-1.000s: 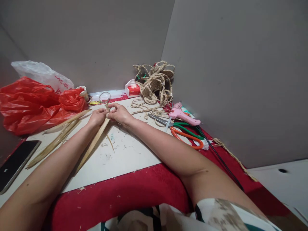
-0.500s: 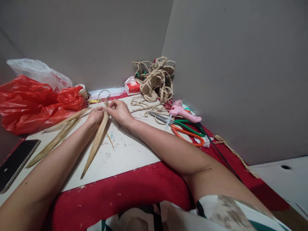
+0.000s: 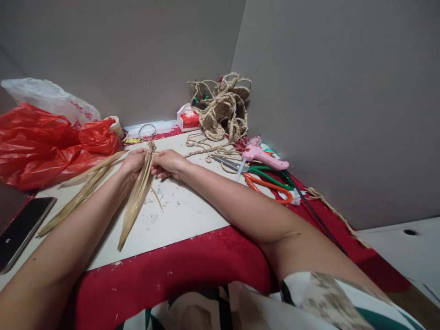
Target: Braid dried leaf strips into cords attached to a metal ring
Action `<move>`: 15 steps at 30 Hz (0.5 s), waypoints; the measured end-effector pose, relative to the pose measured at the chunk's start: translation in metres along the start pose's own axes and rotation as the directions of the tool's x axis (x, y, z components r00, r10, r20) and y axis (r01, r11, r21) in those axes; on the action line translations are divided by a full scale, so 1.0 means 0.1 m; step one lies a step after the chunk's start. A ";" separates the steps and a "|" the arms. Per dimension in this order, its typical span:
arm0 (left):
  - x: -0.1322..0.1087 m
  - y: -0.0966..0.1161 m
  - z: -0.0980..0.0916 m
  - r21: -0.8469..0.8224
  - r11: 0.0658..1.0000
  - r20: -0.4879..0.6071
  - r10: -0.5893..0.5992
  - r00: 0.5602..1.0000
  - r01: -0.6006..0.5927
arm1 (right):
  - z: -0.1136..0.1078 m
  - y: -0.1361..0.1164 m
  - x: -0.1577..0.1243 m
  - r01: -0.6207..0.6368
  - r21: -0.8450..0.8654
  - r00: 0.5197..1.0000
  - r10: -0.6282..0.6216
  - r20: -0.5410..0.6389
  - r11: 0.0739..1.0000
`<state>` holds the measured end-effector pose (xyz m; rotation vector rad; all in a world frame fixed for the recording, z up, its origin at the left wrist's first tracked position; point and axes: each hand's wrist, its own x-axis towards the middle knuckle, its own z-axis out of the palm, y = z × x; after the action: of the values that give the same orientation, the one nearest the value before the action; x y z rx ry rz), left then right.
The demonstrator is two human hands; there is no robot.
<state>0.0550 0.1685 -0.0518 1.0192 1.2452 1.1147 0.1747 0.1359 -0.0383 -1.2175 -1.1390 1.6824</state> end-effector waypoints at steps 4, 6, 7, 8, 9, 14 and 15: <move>0.00 -0.01 0.01 -0.009 1.000 -0.018 0.018 1.000 -0.018 | -0.06 -0.07 -0.01 0.015 0.033 1.000 -0.015 -0.023 0.999; 0.00 -0.01 0.01 -0.010 0.999 -0.028 0.034 0.999 -0.034 | -0.07 -0.07 -0.01 -0.019 0.023 1.000 0.019 -0.013 1.000; 0.00 -0.01 0.01 -0.011 0.999 -0.029 0.038 0.999 -0.038 | -0.06 -0.06 0.00 -0.027 0.014 1.000 0.027 -0.001 1.000; 0.00 -0.01 0.01 -0.012 0.999 -0.026 0.040 0.999 -0.041 | -0.05 -0.04 0.00 -0.026 0.006 1.000 0.026 0.014 1.000; 0.00 -0.01 0.01 -0.012 0.999 -0.022 0.040 0.999 -0.041 | -0.04 -0.02 0.01 -0.015 0.005 0.999 0.015 0.028 1.000; 0.03 -0.02 0.00 -0.006 1.000 -0.013 0.021 1.000 -0.022 | -0.03 0.04 0.03 0.007 0.027 0.999 -0.008 0.046 1.000; 0.03 -0.03 -0.01 -0.006 1.000 -0.014 0.017 1.000 -0.017 | -0.04 0.02 0.02 -0.002 0.018 0.999 0.002 0.040 1.000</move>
<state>0.0547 0.1710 -0.0552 1.0210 1.2459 1.1401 0.1780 0.1386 -0.0415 -1.1790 -1.1440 1.7220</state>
